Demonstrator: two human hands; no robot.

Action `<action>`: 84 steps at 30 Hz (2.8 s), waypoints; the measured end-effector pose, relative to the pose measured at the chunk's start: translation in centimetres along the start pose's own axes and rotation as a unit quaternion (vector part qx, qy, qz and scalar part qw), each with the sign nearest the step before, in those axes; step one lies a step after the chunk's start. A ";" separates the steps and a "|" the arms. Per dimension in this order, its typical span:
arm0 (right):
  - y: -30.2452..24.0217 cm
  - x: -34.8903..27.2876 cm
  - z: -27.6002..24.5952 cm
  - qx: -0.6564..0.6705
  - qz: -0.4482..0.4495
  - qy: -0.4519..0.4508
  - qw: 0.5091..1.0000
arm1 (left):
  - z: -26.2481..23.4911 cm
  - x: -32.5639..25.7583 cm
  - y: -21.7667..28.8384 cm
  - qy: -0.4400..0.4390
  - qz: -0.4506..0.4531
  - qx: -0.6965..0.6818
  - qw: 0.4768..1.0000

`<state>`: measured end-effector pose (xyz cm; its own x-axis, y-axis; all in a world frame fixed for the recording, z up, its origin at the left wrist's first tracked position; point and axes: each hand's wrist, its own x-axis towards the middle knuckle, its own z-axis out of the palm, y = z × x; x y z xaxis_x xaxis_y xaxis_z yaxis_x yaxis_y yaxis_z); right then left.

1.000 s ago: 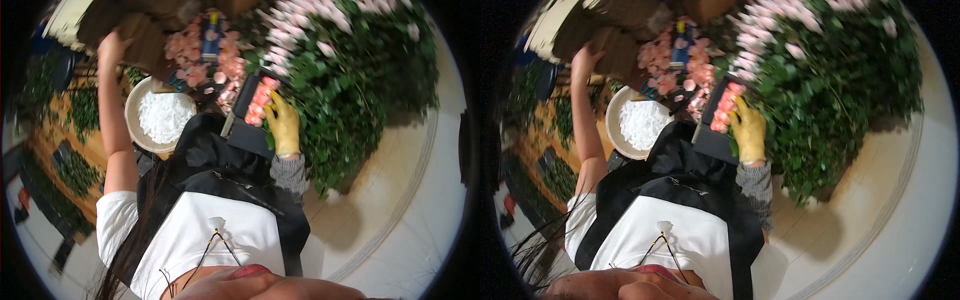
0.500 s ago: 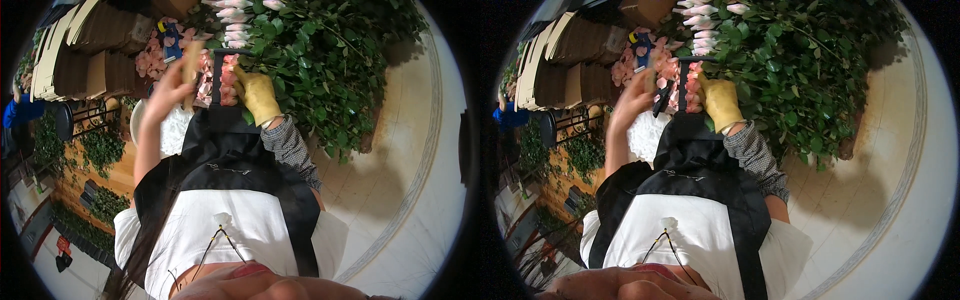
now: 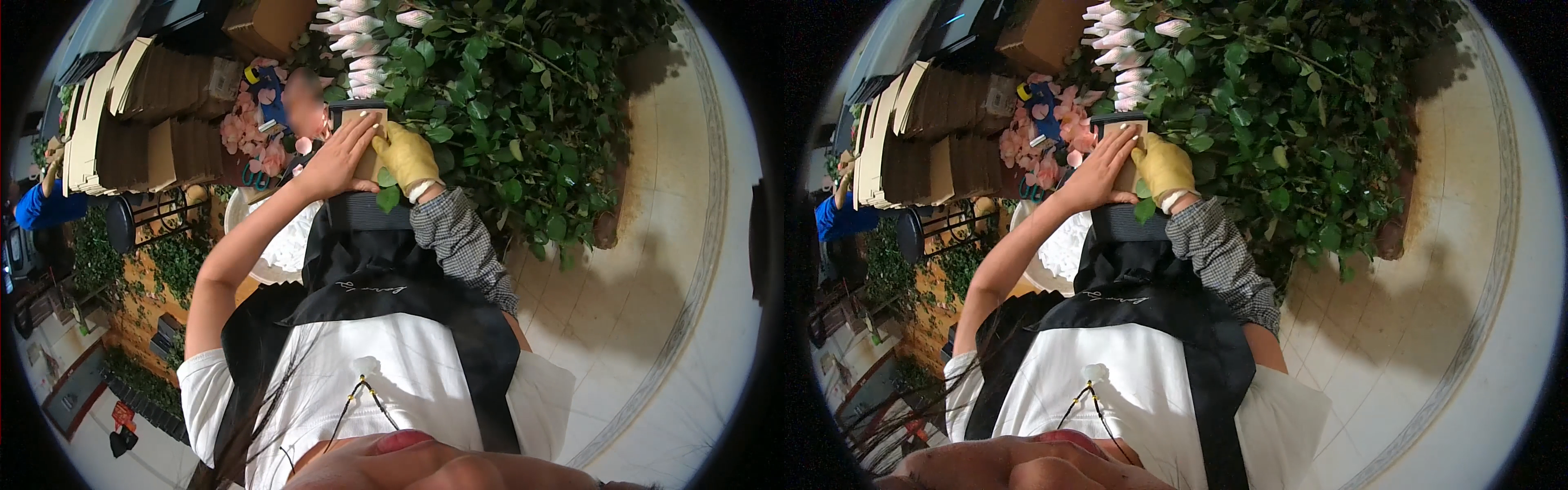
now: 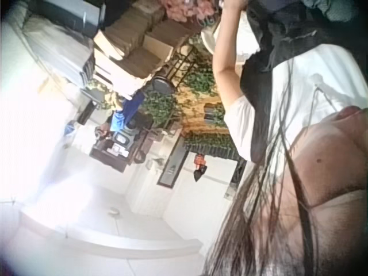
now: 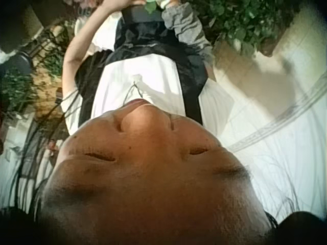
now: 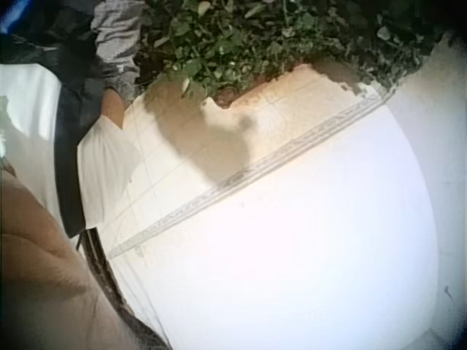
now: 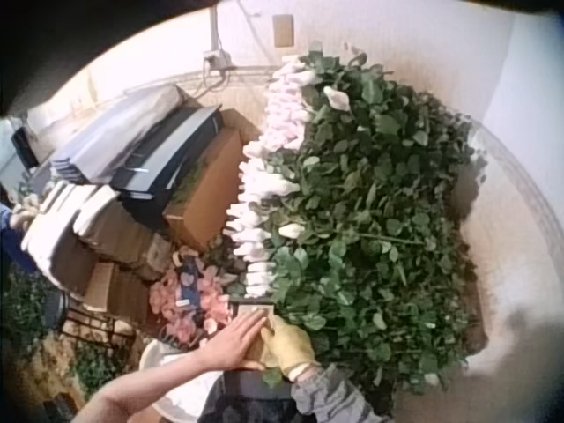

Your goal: The person organizes pink roses into a black box, using a white mesh-like material to secure the heads of several flowers.

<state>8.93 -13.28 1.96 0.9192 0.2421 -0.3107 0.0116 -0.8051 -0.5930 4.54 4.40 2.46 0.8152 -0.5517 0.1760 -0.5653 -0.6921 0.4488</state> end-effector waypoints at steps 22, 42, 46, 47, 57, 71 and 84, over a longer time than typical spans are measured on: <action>2.8 -5.7 -6.0 0.381 -0.281 0.078 0.877 | 2.4 0.6 -2.9 0.043 0.009 0.038 0.998; -2.9 2.0 -7.8 0.020 -0.305 -0.032 0.951 | -3.3 0.5 -0.4 -0.120 -0.046 0.024 0.991; -3.1 9.6 -5.0 -0.043 -0.183 -0.264 0.946 | -3.6 2.0 0.4 -0.188 -0.085 0.042 0.978; -1.5 13.5 -5.0 -0.137 -0.258 -0.317 0.903 | -3.1 3.2 0.3 -0.171 -0.051 0.055 0.982; -5.7 14.2 -10.6 -0.275 -0.240 -0.375 0.852 | -2.7 1.8 -0.3 -0.121 -0.092 -0.004 0.988; -0.1 -0.9 -1.1 -0.513 -0.383 0.109 0.761 | 3.3 -3.2 1.8 0.279 -0.302 -0.058 0.910; 3.6 1.0 -11.2 -0.303 -0.324 0.002 0.896 | 2.7 -3.0 2.5 0.125 -0.234 0.101 0.959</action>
<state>14.27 -21.98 7.81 0.6433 0.7643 -0.0441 0.7541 -0.6426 -0.1357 0.37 3.08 0.73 0.9760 -0.0482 0.2125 -0.1231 -0.9267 0.3551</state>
